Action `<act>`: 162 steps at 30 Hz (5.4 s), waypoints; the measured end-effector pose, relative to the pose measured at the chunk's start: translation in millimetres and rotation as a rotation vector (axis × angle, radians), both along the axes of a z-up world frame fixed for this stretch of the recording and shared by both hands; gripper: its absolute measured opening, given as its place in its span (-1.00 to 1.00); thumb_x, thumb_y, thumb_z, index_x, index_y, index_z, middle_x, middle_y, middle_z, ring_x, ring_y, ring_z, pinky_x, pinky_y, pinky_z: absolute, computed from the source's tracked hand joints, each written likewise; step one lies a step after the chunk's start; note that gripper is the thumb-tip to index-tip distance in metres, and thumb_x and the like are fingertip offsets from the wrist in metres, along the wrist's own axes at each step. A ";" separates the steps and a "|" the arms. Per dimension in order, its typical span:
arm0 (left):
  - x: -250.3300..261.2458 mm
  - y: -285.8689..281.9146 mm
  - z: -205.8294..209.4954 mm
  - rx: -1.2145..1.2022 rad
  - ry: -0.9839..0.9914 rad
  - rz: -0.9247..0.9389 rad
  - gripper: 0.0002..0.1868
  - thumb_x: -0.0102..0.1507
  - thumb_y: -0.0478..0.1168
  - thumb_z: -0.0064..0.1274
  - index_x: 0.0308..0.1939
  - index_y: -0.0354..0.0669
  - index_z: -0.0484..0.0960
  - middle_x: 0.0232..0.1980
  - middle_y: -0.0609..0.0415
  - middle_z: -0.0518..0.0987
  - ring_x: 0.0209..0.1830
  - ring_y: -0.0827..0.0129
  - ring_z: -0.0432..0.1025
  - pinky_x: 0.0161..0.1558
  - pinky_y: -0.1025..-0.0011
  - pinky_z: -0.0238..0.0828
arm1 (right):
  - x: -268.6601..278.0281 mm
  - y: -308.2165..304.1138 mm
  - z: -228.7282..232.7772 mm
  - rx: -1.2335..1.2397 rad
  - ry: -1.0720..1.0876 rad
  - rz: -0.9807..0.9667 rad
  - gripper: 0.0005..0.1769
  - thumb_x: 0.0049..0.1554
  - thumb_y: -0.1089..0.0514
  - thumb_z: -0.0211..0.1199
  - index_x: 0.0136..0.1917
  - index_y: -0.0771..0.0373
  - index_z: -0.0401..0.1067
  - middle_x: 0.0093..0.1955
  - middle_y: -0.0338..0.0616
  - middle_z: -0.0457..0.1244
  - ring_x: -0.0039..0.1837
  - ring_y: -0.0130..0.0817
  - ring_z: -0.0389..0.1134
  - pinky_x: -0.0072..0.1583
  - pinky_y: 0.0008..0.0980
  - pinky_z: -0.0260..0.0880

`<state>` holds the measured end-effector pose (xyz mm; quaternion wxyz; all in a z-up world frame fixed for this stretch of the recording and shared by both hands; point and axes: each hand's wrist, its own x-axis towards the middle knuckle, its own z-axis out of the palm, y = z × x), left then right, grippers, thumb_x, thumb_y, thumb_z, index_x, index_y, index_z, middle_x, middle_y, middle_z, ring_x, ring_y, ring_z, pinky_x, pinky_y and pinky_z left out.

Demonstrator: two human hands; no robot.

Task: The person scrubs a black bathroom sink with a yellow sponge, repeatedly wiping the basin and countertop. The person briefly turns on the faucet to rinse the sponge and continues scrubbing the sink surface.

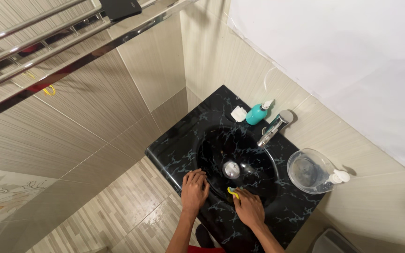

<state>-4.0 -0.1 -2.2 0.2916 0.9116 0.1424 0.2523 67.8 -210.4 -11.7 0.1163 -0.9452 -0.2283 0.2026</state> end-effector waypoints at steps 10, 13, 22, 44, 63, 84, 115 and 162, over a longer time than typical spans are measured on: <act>-1.4 -5.0 -4.1 0.048 0.002 0.003 -0.84 0.17 -0.35 0.13 -0.19 -0.31 0.69 -0.02 0.01 0.66 0.25 0.19 0.43 0.36 0.13 0.19 | -29.0 -1.5 -2.5 0.192 -0.044 0.081 -0.50 0.28 -0.05 0.01 0.39 0.19 0.39 0.39 -0.07 0.29 0.45 -0.16 0.26 0.44 -0.11 0.14; -2.5 -7.1 -7.9 0.057 -0.013 0.000 -0.82 0.16 -0.36 0.12 -0.17 -0.31 0.69 0.00 0.01 0.66 0.25 0.19 0.43 0.38 0.12 0.18 | -13.1 -10.8 -4.6 0.012 -0.012 0.035 -0.52 0.30 -0.07 -0.02 0.40 0.08 0.39 0.42 -0.18 0.29 0.42 -0.24 0.32 0.46 -0.18 0.20; -7.7 -56.4 -10.1 -0.145 0.201 -0.127 -0.61 0.28 -0.16 0.09 0.12 -0.29 0.61 0.12 -0.09 0.62 0.23 0.10 0.43 0.53 -0.04 -0.14 | -25.0 1.4 -29.3 0.256 -0.001 0.188 -0.40 0.29 -0.06 -0.08 0.47 0.29 0.30 0.47 -0.01 0.22 0.45 -0.07 0.26 0.39 -0.12 0.24; -54.1 -96.5 -15.5 -0.326 0.166 -0.277 -0.60 0.28 -0.27 0.08 0.18 -0.33 0.57 0.33 -0.20 0.48 0.53 -0.08 0.18 0.56 -0.01 -0.15 | -6.2 -66.2 -29.1 0.010 -0.173 0.142 -0.46 0.34 -0.11 -0.18 0.45 0.07 0.35 0.54 -0.22 0.16 0.59 -0.14 0.06 0.55 -0.03 -0.09; -46.9 -102.3 -16.0 -0.245 0.051 -0.232 -0.70 0.26 -0.36 0.06 0.07 -0.38 0.59 0.18 -0.17 0.58 0.39 -0.03 0.35 0.52 0.00 0.03 | -0.4 -62.6 -28.2 0.017 -0.280 0.097 -0.53 0.34 -0.10 -0.10 0.37 0.04 0.43 0.47 -0.24 0.27 0.58 -0.15 0.14 0.55 -0.03 0.00; -40.3 -106.4 -14.5 -0.184 0.117 -0.229 -0.65 0.27 -0.29 0.06 0.13 -0.32 0.59 0.20 -0.10 0.57 0.39 0.07 0.32 0.49 0.03 -0.05 | -3.6 -31.6 -32.1 0.074 -0.016 0.142 -0.45 0.34 -0.10 -0.16 0.48 0.09 0.30 0.55 -0.14 0.14 0.59 -0.06 0.00 0.51 0.06 -0.11; -40.6 -108.1 -11.9 -0.119 0.147 -0.204 -0.69 0.29 -0.22 0.05 0.09 -0.24 0.60 0.20 -0.01 0.59 0.40 0.16 0.33 0.50 0.08 -0.03 | 6.9 -41.7 -43.7 0.060 -0.090 0.134 -0.45 0.34 -0.07 -0.15 0.39 0.28 0.38 0.46 -0.03 0.21 0.52 0.01 0.09 0.43 0.13 -0.01; -43.0 -108.9 -10.8 0.042 0.119 -0.209 -0.67 0.31 -0.18 -0.01 0.12 -0.20 0.61 0.20 0.06 0.60 0.37 0.23 0.35 0.47 0.11 0.02 | 12.6 -57.3 -33.8 -0.132 -0.169 0.162 -0.45 0.36 -0.13 -0.23 0.49 0.09 0.24 0.56 -0.22 0.12 0.62 -0.11 -0.02 0.56 0.00 -0.14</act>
